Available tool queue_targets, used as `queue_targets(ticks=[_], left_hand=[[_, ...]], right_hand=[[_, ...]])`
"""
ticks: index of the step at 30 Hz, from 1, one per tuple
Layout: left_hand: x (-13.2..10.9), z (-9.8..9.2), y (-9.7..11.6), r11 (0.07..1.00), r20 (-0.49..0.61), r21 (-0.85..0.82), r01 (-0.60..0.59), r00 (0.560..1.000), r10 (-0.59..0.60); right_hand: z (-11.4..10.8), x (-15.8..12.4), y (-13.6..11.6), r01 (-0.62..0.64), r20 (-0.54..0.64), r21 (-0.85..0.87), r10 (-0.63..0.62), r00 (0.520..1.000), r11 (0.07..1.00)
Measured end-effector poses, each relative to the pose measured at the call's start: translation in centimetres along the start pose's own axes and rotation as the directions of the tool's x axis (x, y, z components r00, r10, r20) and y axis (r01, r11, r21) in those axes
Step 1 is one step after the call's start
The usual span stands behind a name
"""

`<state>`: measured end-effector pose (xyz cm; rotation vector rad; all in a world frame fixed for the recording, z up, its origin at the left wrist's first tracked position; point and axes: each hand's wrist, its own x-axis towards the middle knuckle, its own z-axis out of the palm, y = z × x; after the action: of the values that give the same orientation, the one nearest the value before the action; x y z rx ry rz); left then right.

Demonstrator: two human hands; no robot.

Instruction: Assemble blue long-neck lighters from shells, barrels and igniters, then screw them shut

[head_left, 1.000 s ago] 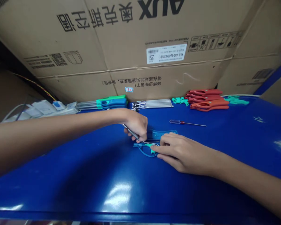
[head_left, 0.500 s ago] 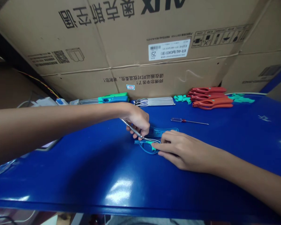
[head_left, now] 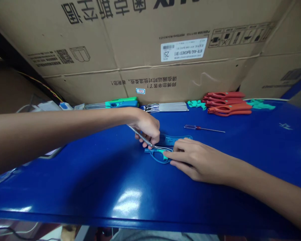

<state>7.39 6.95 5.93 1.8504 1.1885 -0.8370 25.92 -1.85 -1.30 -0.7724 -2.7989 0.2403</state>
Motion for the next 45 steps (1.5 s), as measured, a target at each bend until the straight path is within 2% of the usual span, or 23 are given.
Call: queue_targets(ticks=[13,20,35,45], left_hand=[[-0.3,0.1,-0.7,0.996,0.014,-0.011,-0.087,0.996,0.087],[0.2,0.1,-1.5,0.988,0.047,-0.018,-0.152,0.987,0.153],[-0.1,0.3,-1.7,0.984,0.006,-0.021,-0.178,0.984,0.178],[-0.4,-0.1,-2.0,0.988,0.029,-0.042,-0.147,0.989,0.148]], right_hand=[[0.2,0.5,-0.6,-0.050,-0.100,-0.036,0.046,0.994,0.998],[-0.7,1.4,-0.9,-0.082,-0.048,0.040,0.084,0.995,0.996],[-0.3,1.3,-0.7,-0.074,-0.054,0.077,0.079,0.995,0.994],[-0.1,1.1,-0.7,-0.067,-0.058,0.073,0.072,0.996,0.995]])
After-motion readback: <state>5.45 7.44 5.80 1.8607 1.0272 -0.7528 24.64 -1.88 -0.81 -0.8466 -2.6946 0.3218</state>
